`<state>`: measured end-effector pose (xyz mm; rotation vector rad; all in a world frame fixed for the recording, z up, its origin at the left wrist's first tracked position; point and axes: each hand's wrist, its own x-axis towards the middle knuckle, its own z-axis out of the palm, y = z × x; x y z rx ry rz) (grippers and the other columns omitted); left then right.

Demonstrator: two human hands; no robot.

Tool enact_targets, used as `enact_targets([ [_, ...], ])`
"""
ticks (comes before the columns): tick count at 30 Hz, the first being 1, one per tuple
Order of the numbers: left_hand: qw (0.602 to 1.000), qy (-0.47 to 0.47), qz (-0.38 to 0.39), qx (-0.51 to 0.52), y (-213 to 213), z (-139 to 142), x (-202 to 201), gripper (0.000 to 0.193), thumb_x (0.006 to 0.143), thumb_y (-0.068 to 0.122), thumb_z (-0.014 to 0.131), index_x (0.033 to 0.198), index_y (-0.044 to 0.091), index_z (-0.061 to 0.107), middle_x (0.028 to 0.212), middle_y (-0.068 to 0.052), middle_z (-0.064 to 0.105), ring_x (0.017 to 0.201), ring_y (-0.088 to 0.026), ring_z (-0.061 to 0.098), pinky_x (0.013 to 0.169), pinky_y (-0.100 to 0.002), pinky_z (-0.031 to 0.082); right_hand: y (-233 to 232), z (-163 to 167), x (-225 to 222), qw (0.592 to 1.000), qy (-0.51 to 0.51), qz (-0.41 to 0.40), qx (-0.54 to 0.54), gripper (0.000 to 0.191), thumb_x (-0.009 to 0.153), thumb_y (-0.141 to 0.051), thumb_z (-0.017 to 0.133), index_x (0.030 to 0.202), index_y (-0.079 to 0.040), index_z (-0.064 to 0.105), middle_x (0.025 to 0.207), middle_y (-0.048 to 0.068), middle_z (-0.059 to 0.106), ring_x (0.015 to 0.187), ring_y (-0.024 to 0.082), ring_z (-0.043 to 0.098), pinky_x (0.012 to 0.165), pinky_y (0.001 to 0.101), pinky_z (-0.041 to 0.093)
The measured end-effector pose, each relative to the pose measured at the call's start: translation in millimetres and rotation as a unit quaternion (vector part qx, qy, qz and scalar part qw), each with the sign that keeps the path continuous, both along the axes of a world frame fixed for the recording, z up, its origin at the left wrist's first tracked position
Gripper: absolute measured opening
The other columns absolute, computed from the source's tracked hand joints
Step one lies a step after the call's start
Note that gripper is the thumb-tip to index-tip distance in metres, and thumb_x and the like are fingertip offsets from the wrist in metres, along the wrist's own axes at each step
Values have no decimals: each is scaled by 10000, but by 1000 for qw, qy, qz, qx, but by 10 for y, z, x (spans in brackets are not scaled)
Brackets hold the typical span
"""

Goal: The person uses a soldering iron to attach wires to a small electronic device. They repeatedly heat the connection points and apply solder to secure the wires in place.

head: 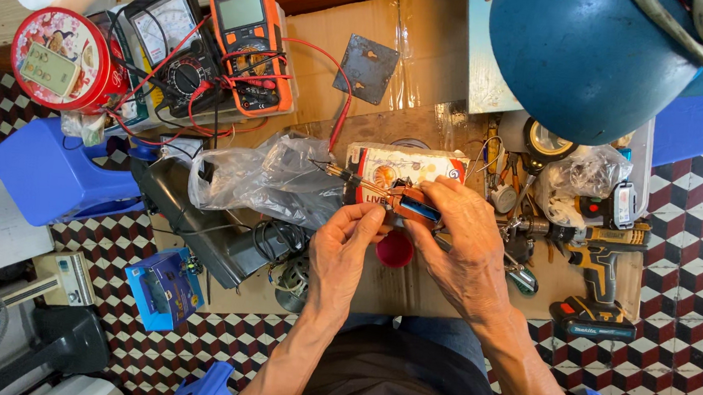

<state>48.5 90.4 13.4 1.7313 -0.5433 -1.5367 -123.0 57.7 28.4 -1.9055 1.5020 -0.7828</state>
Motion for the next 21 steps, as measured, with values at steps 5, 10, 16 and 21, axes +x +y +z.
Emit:
enact_targets([
  [5,999,53,2,-4,-76,-66,-21,286,955,222,711,1093,-28,719,917,-86,758,861,-121,695,817,-255,547,-16,-44,-60,1000,-18,-5,2,534,805,-103,832,1292,-21,630,1297,190,655,1279,359,596,1056,445,473],
  [10,995,99,-6,-1,-78,-126,-25,256,961,198,693,1084,-27,693,932,-88,758,867,-130,700,818,-263,551,-33,-93,-107,1000,-28,2,1,525,810,-99,829,1288,-19,628,1291,187,663,1288,358,600,1059,449,477],
  [16,987,158,4,6,-84,-115,-11,236,980,198,676,1084,-12,695,956,-94,742,887,-140,687,851,-294,556,-35,-109,-109,1000,-23,10,-1,531,818,-109,830,1299,-16,627,1301,191,660,1291,351,597,1072,453,476],
  [21,981,192,14,11,-79,-96,36,236,988,200,661,1089,-11,686,992,-94,736,912,-143,697,884,-295,561,-26,-77,-85,1000,-21,9,5,522,815,-88,821,1295,-17,629,1303,190,659,1288,352,600,1063,448,479],
])
